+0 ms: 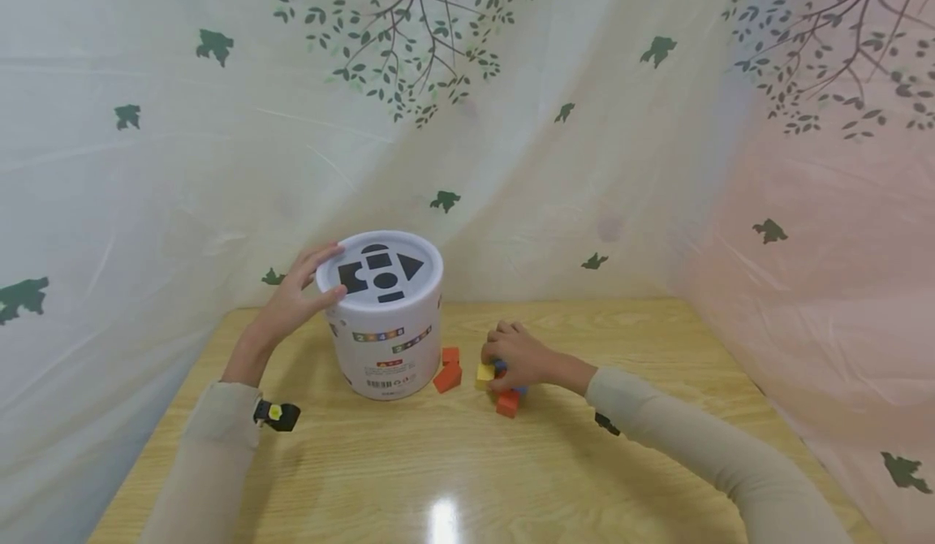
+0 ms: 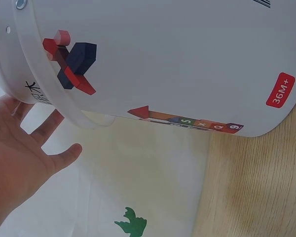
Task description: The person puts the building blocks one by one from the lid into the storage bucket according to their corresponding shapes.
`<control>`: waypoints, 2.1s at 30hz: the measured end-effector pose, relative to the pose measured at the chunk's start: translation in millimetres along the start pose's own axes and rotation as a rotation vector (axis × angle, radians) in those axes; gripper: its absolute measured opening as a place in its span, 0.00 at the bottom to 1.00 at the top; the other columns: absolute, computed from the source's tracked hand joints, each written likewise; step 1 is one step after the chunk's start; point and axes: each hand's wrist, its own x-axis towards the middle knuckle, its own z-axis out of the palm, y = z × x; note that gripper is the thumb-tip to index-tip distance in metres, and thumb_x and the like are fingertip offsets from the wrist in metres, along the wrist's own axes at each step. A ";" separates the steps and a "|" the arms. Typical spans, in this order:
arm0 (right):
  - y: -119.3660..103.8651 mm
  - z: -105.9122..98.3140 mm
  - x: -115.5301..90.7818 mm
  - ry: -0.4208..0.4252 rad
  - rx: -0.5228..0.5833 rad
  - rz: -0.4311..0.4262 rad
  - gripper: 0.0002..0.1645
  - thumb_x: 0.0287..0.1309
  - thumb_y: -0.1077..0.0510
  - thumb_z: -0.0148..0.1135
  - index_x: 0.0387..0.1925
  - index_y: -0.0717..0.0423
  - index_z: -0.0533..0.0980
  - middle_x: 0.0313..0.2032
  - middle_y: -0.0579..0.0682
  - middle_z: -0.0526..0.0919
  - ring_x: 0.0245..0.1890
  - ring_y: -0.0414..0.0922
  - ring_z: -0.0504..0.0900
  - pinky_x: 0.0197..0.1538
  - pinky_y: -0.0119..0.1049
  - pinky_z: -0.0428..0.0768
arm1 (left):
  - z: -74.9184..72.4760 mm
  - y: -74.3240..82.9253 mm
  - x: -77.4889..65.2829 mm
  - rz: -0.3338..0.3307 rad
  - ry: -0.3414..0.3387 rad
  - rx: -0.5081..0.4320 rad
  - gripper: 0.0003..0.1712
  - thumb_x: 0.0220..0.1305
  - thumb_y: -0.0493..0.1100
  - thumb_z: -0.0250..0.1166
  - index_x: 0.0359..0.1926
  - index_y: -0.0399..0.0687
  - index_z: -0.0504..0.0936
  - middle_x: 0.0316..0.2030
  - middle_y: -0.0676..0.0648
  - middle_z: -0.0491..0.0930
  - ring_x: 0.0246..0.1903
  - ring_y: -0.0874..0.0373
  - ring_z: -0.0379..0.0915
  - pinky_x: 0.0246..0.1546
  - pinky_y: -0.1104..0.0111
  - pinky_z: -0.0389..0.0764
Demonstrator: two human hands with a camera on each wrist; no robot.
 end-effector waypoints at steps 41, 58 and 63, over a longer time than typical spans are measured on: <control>20.6 -64.6 19.3 0.424 0.142 -0.028 0.19 0.45 0.57 0.77 0.42 0.56 0.84 0.36 0.50 0.84 0.40 0.47 0.72 0.47 0.42 0.68 | 2.3 -3.2 0.6 0.000 0.009 -0.008 0.43 0.68 0.46 0.64 0.80 0.54 0.56 0.80 0.42 0.46 0.79 0.38 0.41 0.74 0.30 0.46; 5.3 -124.6 46.3 0.630 0.407 0.091 0.20 0.51 0.60 0.74 0.47 0.61 0.81 0.44 0.56 0.84 0.48 0.52 0.74 0.55 0.45 0.73 | 3.7 -3.5 1.0 -0.004 0.018 -0.013 0.44 0.67 0.50 0.64 0.79 0.54 0.57 0.80 0.42 0.46 0.78 0.37 0.42 0.74 0.30 0.47; -3.2 -134.3 63.4 0.601 0.449 0.094 0.21 0.53 0.58 0.73 0.50 0.58 0.82 0.47 0.53 0.84 0.52 0.51 0.74 0.59 0.47 0.72 | 3.5 -3.1 0.5 -0.002 0.015 -0.010 0.43 0.67 0.50 0.64 0.79 0.54 0.57 0.80 0.42 0.46 0.78 0.37 0.42 0.74 0.30 0.47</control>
